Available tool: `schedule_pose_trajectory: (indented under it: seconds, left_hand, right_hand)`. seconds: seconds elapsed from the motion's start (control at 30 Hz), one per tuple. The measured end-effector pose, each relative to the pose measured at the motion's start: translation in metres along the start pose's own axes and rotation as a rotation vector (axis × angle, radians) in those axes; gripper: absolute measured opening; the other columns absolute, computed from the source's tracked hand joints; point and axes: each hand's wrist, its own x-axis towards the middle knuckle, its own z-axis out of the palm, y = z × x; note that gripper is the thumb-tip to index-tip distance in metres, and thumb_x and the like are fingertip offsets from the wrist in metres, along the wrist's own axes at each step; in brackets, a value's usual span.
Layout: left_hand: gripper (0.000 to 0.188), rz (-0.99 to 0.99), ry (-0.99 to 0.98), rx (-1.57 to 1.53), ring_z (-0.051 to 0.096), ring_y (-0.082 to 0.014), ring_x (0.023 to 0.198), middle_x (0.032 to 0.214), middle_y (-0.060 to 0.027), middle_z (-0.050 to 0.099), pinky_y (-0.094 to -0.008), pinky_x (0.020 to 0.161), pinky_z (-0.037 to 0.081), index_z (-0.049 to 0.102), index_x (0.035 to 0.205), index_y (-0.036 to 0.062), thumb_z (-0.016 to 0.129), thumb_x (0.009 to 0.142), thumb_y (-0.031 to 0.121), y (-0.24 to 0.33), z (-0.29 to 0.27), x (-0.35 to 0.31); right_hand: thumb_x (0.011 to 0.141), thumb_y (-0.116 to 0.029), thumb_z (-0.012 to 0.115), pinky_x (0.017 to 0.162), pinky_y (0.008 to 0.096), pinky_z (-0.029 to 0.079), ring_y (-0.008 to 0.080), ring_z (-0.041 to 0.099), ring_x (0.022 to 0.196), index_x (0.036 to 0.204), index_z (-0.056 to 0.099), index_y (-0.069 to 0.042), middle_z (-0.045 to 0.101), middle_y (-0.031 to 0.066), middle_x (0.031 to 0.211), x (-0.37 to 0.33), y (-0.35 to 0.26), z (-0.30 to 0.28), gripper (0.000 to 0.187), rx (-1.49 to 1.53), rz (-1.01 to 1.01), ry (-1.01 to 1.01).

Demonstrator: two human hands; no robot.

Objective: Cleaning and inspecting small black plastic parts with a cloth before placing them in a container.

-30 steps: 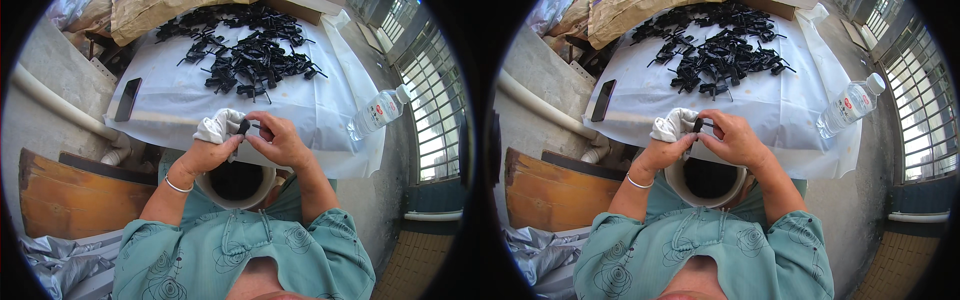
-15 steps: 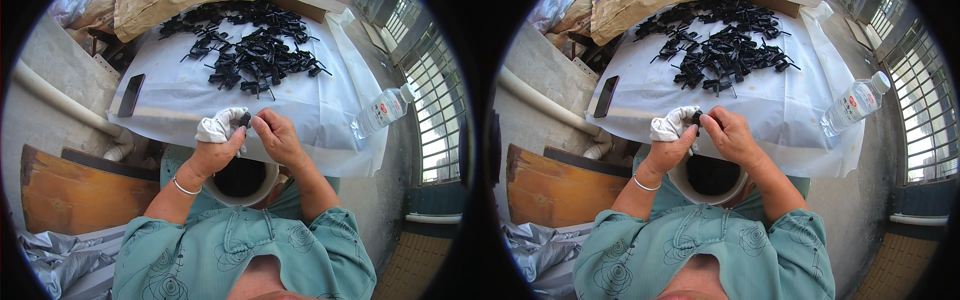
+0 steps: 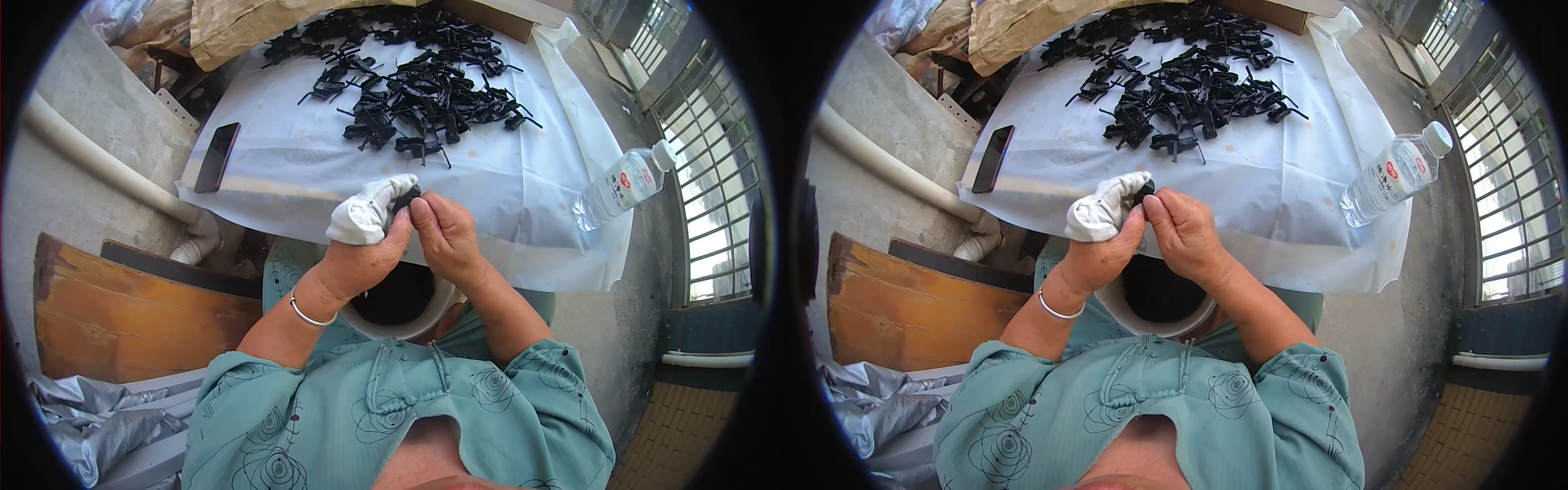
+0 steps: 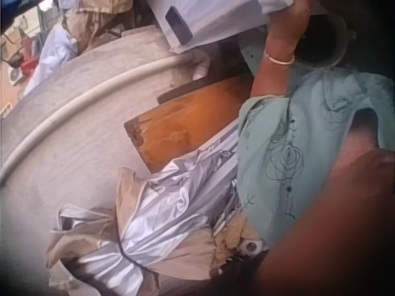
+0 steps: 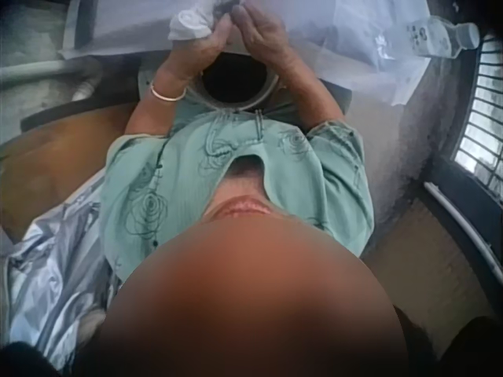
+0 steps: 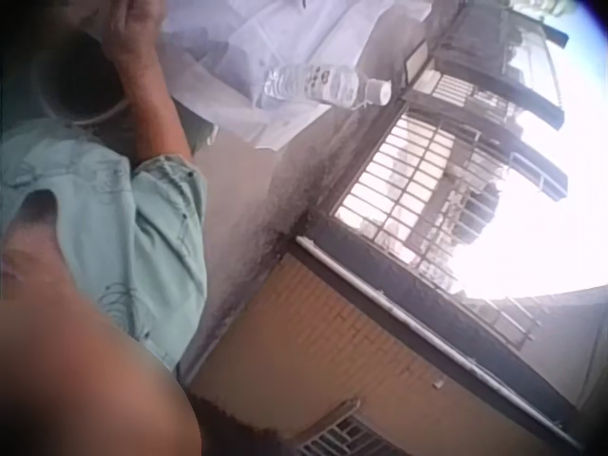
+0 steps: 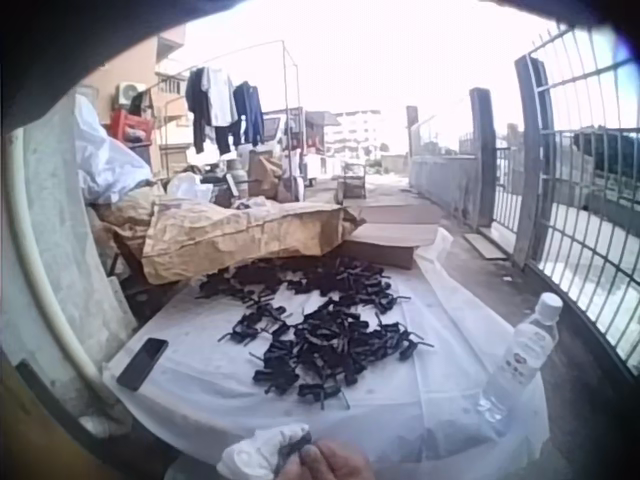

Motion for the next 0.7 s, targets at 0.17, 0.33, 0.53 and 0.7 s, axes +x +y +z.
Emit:
schedule_pose_trajectory:
  seconds: [0.17, 0.33, 0.53, 0.7]
  left_hand:
    - [0.027, 0.330, 0.006, 0.385, 0.063, -0.0291, 0.083, 0.093, -0.0172, 0.063, -0.0322, 0.075, 0.050, 0.058, 0.103, -0.0041, 0.058, 0.076, 0.001, 0.000, 0.000, 0.000]
    - [0.028, 0.198, -0.001, 0.338, 0.062, -0.0240, 0.082, 0.093, -0.0150, 0.062, -0.0309, 0.074, 0.049, 0.056, 0.105, -0.0034, 0.059, 0.078, 0.003, -0.012, -0.003, -0.004]
    - [0.024, -0.189, -0.056, -0.233, 0.049, -0.0093, 0.069, 0.086, -0.0003, 0.052, -0.0231, 0.063, 0.044, 0.044, 0.111, 0.0021, 0.052, 0.089, 0.007, -0.013, -0.016, 0.004]
    - [0.028, -0.248, -0.084, -0.270, 0.044, -0.0037, 0.063, 0.084, -0.0002, 0.052, -0.0183, 0.054, 0.039, 0.043, 0.118, 0.0032, 0.046, 0.090, 0.005, -0.005, -0.016, 0.005]
  right_hand:
    - [0.094, -0.014, 0.048, 0.050, 0.0250, 0.034, 0.0073, 0.036, 0.057, 0.071, 0.049, -0.002, 0.041, 0.0004, 0.059, -0.006, 0.010, 0.008, 0.026, 0.039, 0.133, -0.010]
    - [0.091, -0.014, 0.051, 0.048, 0.0306, 0.035, 0.0147, 0.035, 0.052, 0.071, 0.049, 0.000, 0.045, 0.0096, 0.057, -0.004, 0.009, 0.009, 0.025, 0.032, 0.211, -0.021]
    - [0.087, -0.014, 0.058, 0.053, 0.0239, 0.038, 0.0080, 0.043, 0.058, 0.083, 0.060, 0.000, 0.050, 0.0014, 0.063, 0.008, 0.004, -0.017, 0.015, -0.131, 0.298, -0.206]
    - [0.079, -0.008, 0.065, 0.054, 0.0248, 0.040, 0.0072, 0.049, 0.060, 0.085, 0.063, 0.000, 0.056, 0.0016, 0.064, 0.009, 0.012, -0.023, 0.010, -0.197, -0.058, -0.255]
